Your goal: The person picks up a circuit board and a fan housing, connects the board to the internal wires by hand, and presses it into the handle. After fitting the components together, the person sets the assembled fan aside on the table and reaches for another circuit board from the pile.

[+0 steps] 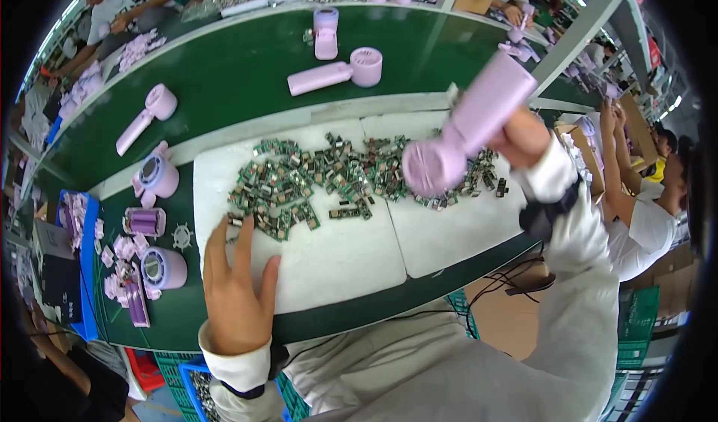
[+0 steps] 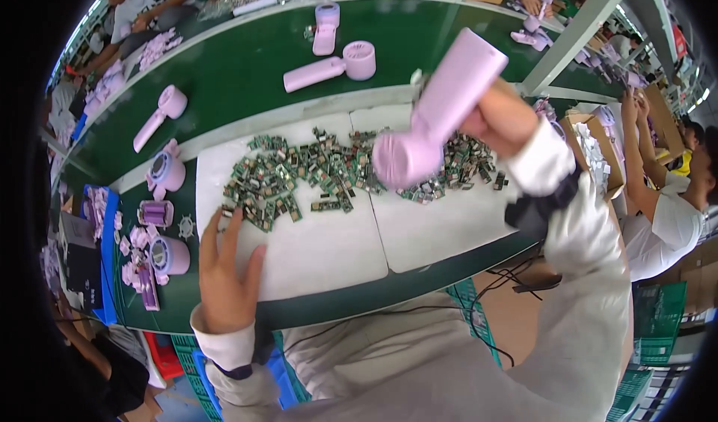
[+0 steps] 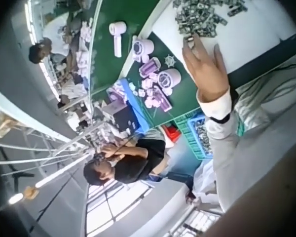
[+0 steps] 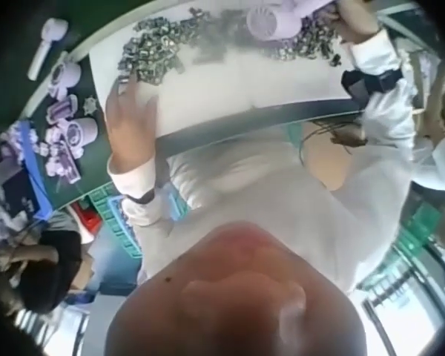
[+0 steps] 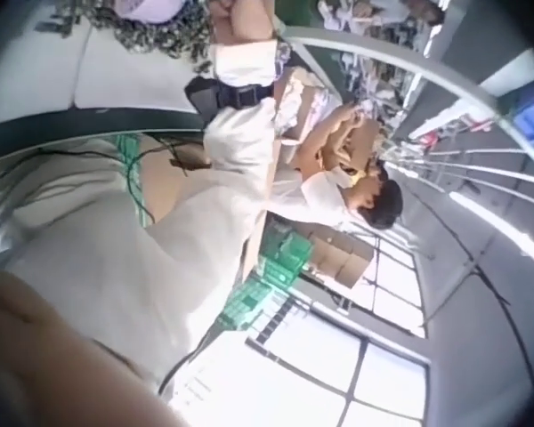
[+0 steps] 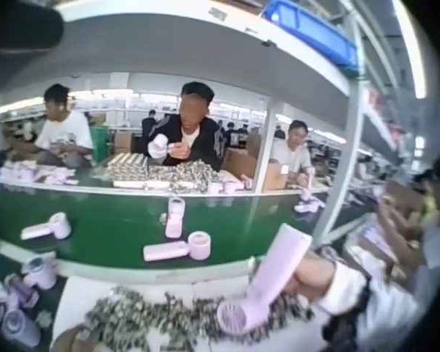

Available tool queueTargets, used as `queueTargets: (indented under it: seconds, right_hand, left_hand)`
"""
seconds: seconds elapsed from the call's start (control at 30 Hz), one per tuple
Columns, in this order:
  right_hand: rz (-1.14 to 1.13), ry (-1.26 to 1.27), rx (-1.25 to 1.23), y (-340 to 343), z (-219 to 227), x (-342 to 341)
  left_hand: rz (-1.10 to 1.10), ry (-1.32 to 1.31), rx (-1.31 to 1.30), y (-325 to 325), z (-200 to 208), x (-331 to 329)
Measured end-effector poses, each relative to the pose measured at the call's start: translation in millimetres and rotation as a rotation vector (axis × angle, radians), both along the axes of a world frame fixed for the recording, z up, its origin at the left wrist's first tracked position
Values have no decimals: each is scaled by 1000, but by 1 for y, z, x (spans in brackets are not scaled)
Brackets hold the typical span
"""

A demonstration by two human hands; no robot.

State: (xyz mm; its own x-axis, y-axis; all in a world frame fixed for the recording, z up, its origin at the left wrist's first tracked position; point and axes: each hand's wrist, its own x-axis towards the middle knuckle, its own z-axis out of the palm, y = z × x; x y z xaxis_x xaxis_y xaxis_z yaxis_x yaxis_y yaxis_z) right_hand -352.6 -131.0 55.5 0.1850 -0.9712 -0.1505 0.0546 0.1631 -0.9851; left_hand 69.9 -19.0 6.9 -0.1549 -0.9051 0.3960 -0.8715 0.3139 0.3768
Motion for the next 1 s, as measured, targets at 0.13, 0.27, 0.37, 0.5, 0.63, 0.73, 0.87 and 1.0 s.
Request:
queueTargets:
  seconds: [0.13,0.27,0.37,0.5,0.63,0.73,0.87,1.0]
  right_hand:
    - [-461,404,-219,-111,4,-37]
    - [-443,932,-342,-172,-2,-42]
    - [-191,980,-421,-193,-22,-20]
    - [223,1208,-502,-176,-30,48]
    - [205,1254,-463,-187,-19,53]
    - [168,1097,-613,-164,-6,49]
    - [120,620,-512,-83,45,76]
    - [496,543,-397,3,89,84]
  left_hand:
    - [40,36,-14,7,-14,2]
    - [84,85,-102,8,-24,1]
    - [86,132,-120,7,-26,1]
    - [113,219,-125,7,-25,-3]
    - [88,257,-121,8,-23,-3]
    - [59,258,-125,9,-19,-1]
    - [57,260,-84,17,-13,4]
    - [77,326,-48,17,-15,3]
